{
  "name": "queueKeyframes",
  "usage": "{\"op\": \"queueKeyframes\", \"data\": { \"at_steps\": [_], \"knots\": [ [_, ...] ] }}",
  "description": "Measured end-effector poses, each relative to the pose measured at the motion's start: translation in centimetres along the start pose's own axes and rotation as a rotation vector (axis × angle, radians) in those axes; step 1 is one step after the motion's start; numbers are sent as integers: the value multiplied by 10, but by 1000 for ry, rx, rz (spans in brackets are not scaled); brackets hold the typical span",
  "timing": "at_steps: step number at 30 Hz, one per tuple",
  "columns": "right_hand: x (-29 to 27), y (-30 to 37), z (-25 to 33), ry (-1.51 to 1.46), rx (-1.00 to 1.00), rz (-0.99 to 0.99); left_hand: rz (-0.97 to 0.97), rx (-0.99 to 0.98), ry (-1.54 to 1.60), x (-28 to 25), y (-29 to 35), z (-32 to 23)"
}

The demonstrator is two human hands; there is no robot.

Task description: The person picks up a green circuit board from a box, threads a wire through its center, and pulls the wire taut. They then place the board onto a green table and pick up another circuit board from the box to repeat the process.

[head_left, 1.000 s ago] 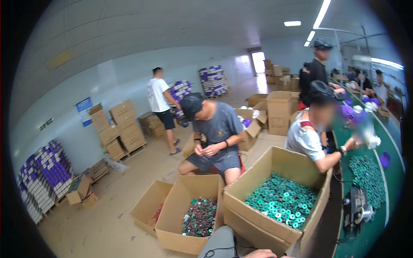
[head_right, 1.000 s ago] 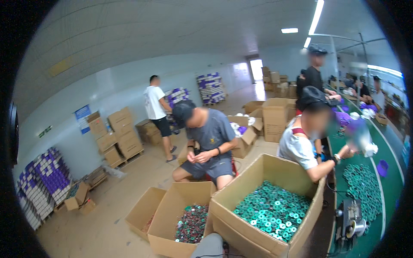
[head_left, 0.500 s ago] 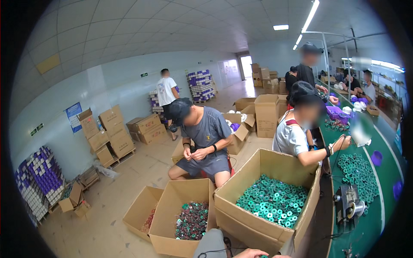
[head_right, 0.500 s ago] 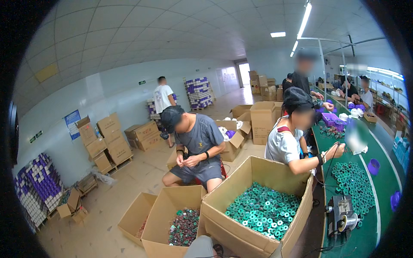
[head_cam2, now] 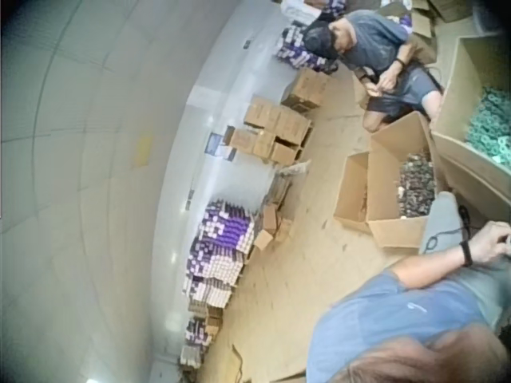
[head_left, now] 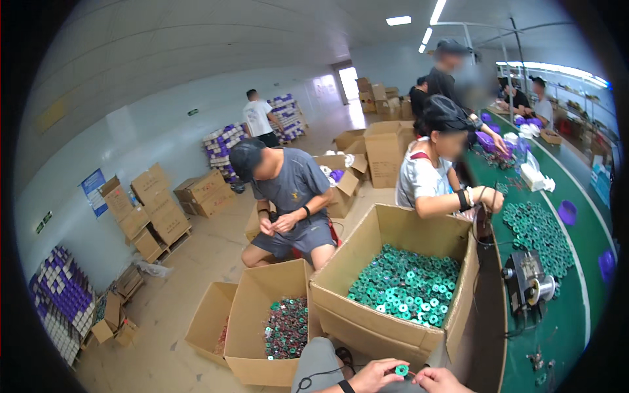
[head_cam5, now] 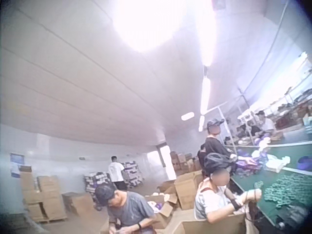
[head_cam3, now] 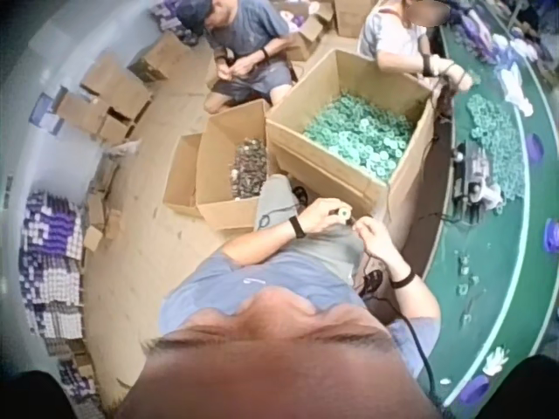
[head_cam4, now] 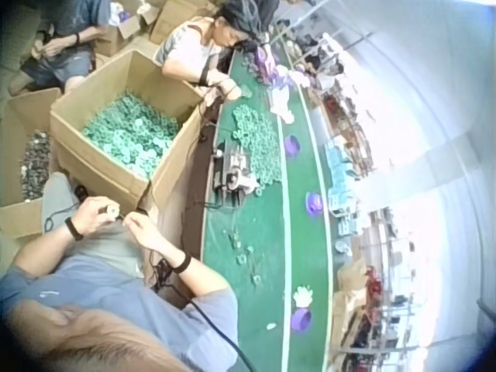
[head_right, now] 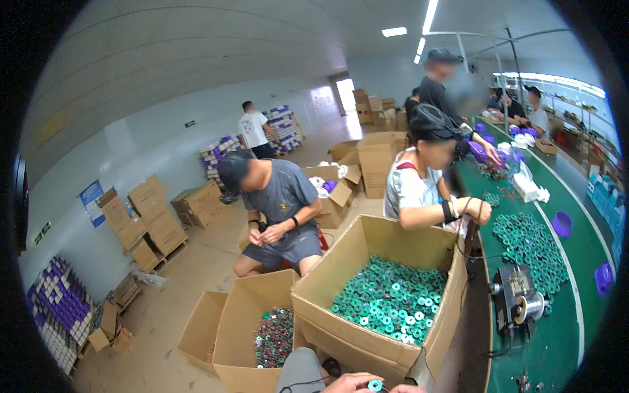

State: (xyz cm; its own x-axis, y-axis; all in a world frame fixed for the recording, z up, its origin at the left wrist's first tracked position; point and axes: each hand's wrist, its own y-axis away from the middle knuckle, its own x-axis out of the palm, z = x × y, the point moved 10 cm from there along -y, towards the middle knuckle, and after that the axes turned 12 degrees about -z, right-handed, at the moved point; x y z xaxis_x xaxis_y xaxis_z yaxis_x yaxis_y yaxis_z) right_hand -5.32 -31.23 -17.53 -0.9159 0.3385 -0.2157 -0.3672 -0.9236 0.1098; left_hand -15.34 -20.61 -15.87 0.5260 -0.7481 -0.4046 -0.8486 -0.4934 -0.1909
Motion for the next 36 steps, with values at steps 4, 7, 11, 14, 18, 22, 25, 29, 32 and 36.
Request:
{"op": "queueKeyframes", "data": {
  "at_steps": [4,7,11,14,18,22,25,29,32,36],
  "knots": [
    [-11,-8,8,45,-84,-53,-61,6,-49,-13,-17,-16],
    [-13,-13,40,-45,-82,-54,-80,127,-109,-27,-22,-34],
    [-12,-15,17,-107,137,18,-57,169,-72,-21,-37,-52],
    [-20,-21,30,-231,-52,-96,-14,162,-94,-9,-30,-42],
    [-8,-3,12,-38,-1,7,-20,198,-118,-12,-20,-48],
    [3,12,37,-117,-119,60,20,136,-48,0,-11,-37],
    [-23,3,-1,-15,140,-84,28,226,-103,-1,-11,-55],
    [2,12,38,-45,-39,46,11,236,-72,-3,-13,-45],
    [-26,-8,-18,-42,296,-89,23,298,-70,-3,-14,-57],
    [-3,5,24,56,117,36,4,239,-53,-4,-22,-44]
  ]
}}
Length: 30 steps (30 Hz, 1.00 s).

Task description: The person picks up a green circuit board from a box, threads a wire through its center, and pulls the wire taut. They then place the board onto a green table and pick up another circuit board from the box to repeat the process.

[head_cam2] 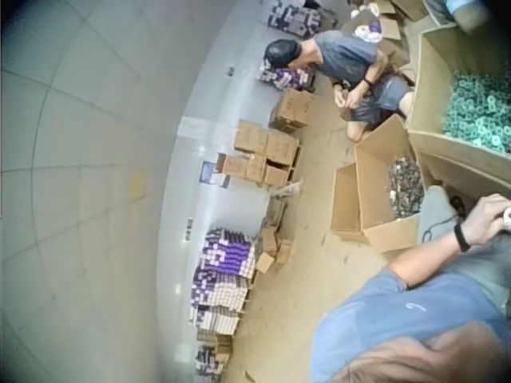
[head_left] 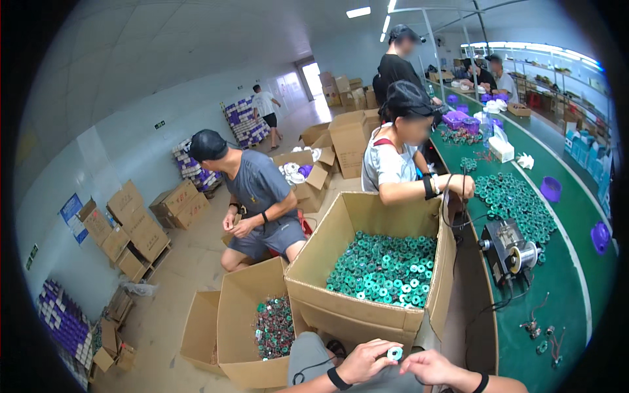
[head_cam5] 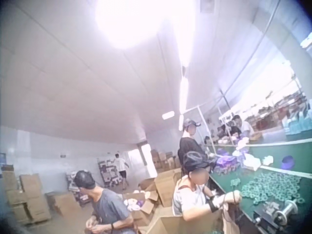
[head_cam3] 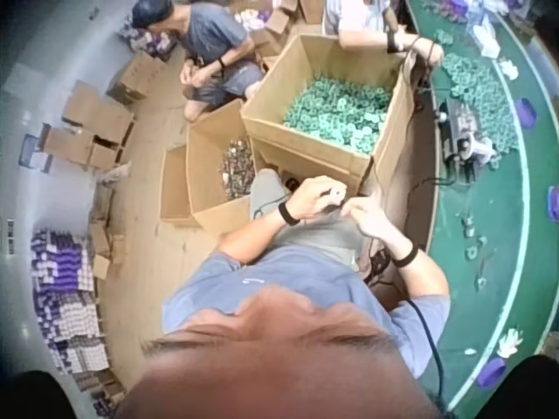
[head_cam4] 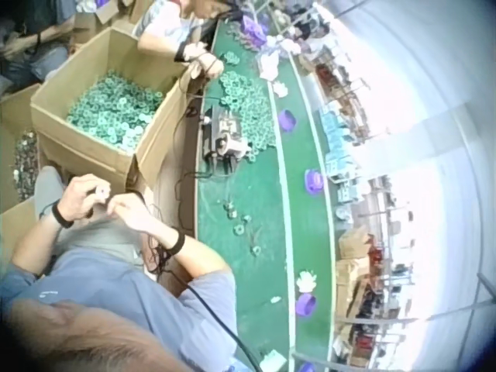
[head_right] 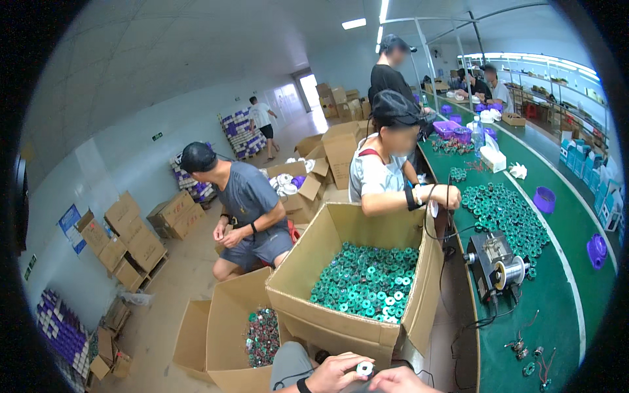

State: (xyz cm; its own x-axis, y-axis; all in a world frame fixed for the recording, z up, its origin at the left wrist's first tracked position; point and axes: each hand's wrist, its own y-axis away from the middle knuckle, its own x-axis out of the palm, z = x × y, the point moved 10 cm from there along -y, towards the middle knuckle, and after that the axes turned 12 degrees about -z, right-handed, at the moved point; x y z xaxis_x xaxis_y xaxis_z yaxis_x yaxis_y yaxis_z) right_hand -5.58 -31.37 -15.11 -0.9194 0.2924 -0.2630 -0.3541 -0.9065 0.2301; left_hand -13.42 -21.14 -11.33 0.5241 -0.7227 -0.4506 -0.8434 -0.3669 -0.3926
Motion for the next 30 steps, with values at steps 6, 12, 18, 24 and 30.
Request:
{"op": "queueKeyframes", "data": {
  "at_steps": [6,12,18,24,30],
  "knots": [
    [-8,1,-20,-128,230,-30,-39,-78,-50,-2,8,-10],
    [2,8,3,-46,-122,11,-24,-21,-49,0,10,-8],
    [3,-3,22,-44,-179,28,-52,15,-94,-12,2,-11],
    [-14,-11,7,-41,-40,-28,-26,-50,-127,-6,3,-3],
    [-1,-9,-7,-10,18,61,-11,-8,-197,-2,8,-6]
  ]
}}
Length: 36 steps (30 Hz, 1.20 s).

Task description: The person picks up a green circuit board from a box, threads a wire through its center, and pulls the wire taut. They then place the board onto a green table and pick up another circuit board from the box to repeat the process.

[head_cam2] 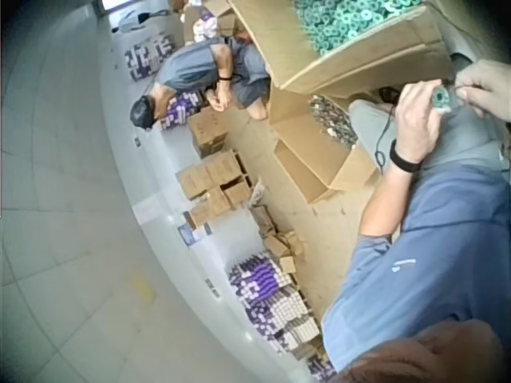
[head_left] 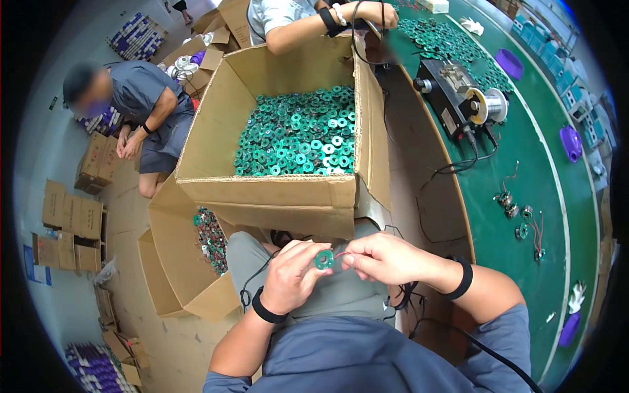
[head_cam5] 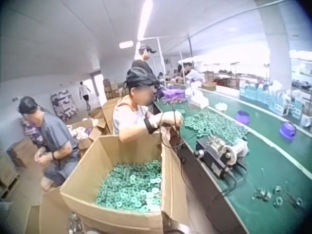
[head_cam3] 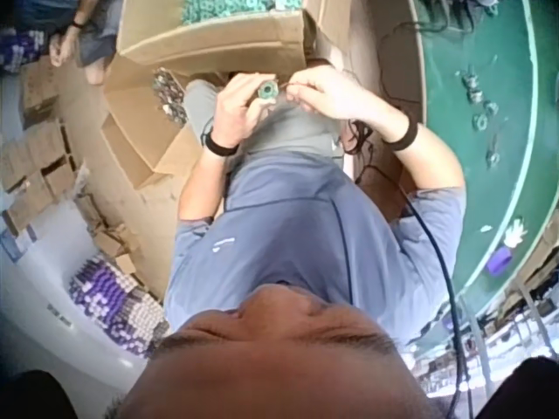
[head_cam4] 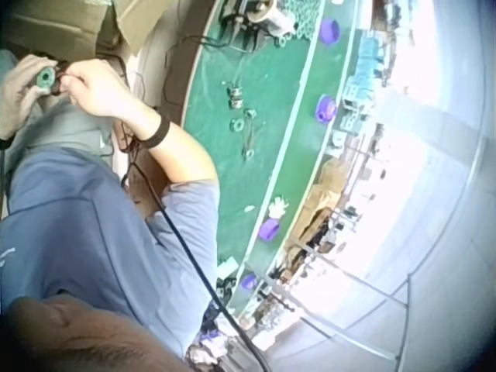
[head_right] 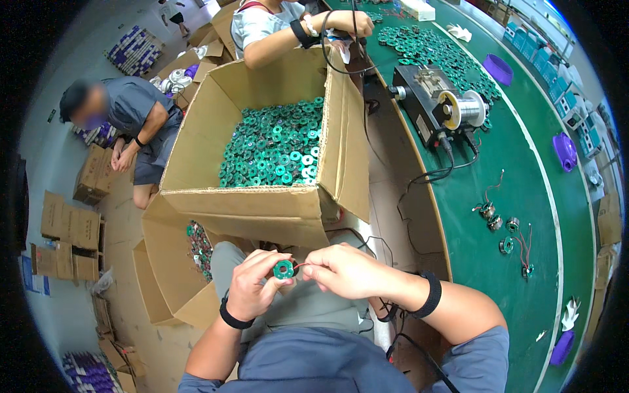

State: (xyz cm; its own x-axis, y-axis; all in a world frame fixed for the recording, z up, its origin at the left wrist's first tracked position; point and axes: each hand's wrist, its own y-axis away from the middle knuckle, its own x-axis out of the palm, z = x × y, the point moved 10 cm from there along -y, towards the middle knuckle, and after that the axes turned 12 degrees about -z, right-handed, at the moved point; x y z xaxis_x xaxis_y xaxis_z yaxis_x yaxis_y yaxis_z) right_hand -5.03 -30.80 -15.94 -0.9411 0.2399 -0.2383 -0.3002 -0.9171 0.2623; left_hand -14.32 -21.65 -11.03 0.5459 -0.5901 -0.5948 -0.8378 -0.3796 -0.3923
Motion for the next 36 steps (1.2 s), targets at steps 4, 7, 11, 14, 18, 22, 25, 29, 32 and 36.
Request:
{"op": "queueKeyframes", "data": {
  "at_steps": [4,7,11,14,18,22,25,29,32,36],
  "knots": [
    [-13,-2,16,43,-115,-114,12,7,-15,4,2,0],
    [-7,-2,11,57,-66,-56,8,8,-37,5,4,5],
    [11,5,14,23,-28,109,-42,-34,54,1,-1,6],
    [-6,-8,-2,-60,-105,-49,-24,-48,23,2,0,6],
    [-8,-10,-6,-1,-15,-74,-8,-48,3,1,1,9],
    [-4,-3,19,9,-111,-4,-1,-64,12,1,2,14],
    [-3,-3,8,-99,-74,9,-21,-33,15,-1,1,8],
    [-3,-11,-4,-149,-117,-68,-2,-20,14,10,3,9],
    [6,-1,-3,-21,-117,25,-20,-12,1,6,3,6],
    [6,-3,10,-101,19,47,-32,-44,20,7,6,11]
  ]
}}
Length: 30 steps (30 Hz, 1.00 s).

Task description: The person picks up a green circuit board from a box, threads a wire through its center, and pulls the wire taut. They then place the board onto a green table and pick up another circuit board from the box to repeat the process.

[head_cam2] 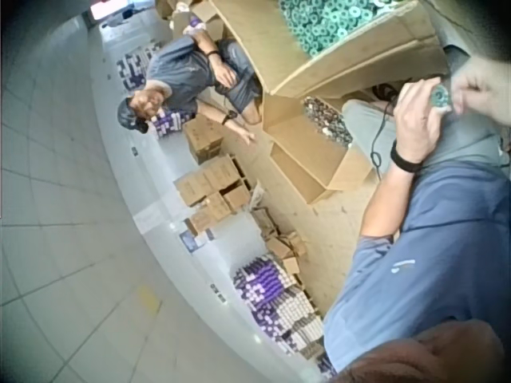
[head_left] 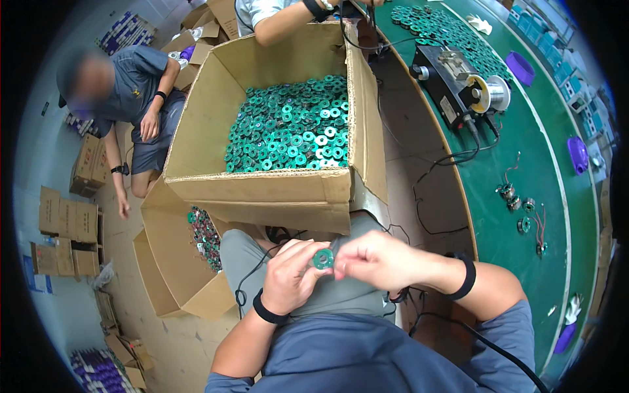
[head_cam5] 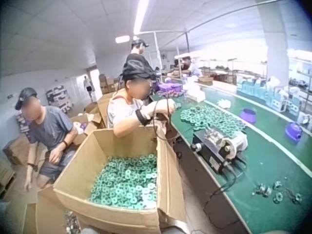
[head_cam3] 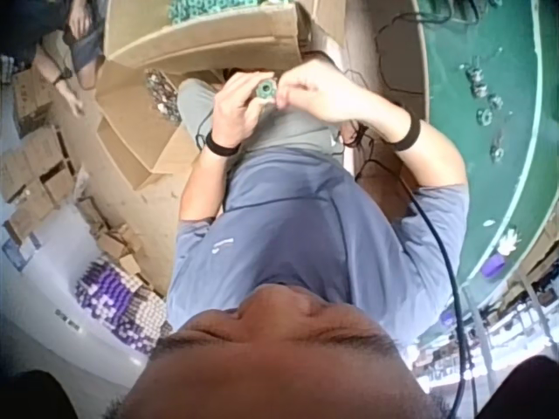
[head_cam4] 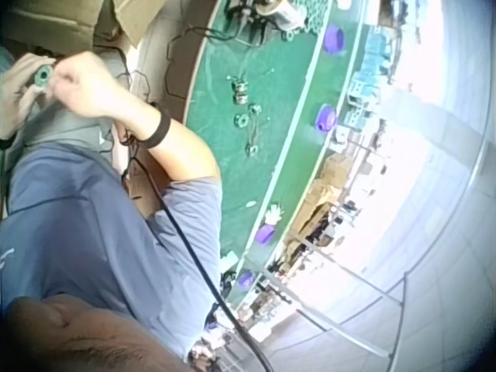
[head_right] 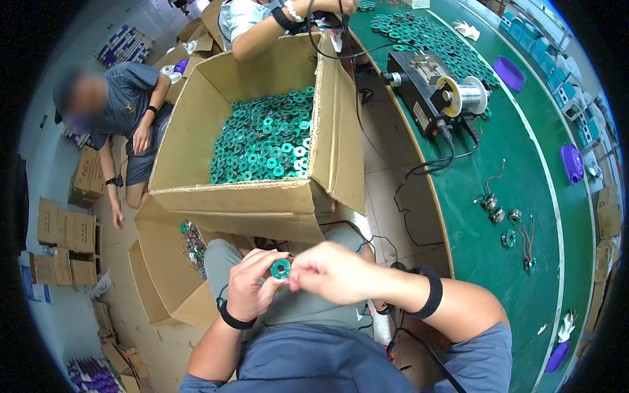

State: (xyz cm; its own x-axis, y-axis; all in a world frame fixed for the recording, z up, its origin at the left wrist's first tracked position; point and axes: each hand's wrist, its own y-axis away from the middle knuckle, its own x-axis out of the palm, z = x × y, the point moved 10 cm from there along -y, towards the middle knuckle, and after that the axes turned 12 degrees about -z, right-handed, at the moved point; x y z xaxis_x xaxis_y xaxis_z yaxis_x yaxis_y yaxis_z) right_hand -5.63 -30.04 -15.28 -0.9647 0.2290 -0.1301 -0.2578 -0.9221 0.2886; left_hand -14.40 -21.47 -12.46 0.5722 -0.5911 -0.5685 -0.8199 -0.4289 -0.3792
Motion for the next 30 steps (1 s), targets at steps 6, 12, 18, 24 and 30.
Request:
{"op": "queueKeyframes", "data": {
  "at_steps": [6,12,18,24,30],
  "knots": [
    [-6,-5,7,-14,-105,-27,16,52,-15,-1,-9,-1],
    [4,4,16,-41,-128,19,-17,187,-41,-2,4,-7],
    [4,-3,-33,32,-124,-36,25,180,5,8,12,-9],
    [3,-5,-30,-5,-129,-34,21,157,41,7,11,-3],
    [0,-10,-38,-19,-137,-100,28,151,37,4,4,-6]
  ]
}}
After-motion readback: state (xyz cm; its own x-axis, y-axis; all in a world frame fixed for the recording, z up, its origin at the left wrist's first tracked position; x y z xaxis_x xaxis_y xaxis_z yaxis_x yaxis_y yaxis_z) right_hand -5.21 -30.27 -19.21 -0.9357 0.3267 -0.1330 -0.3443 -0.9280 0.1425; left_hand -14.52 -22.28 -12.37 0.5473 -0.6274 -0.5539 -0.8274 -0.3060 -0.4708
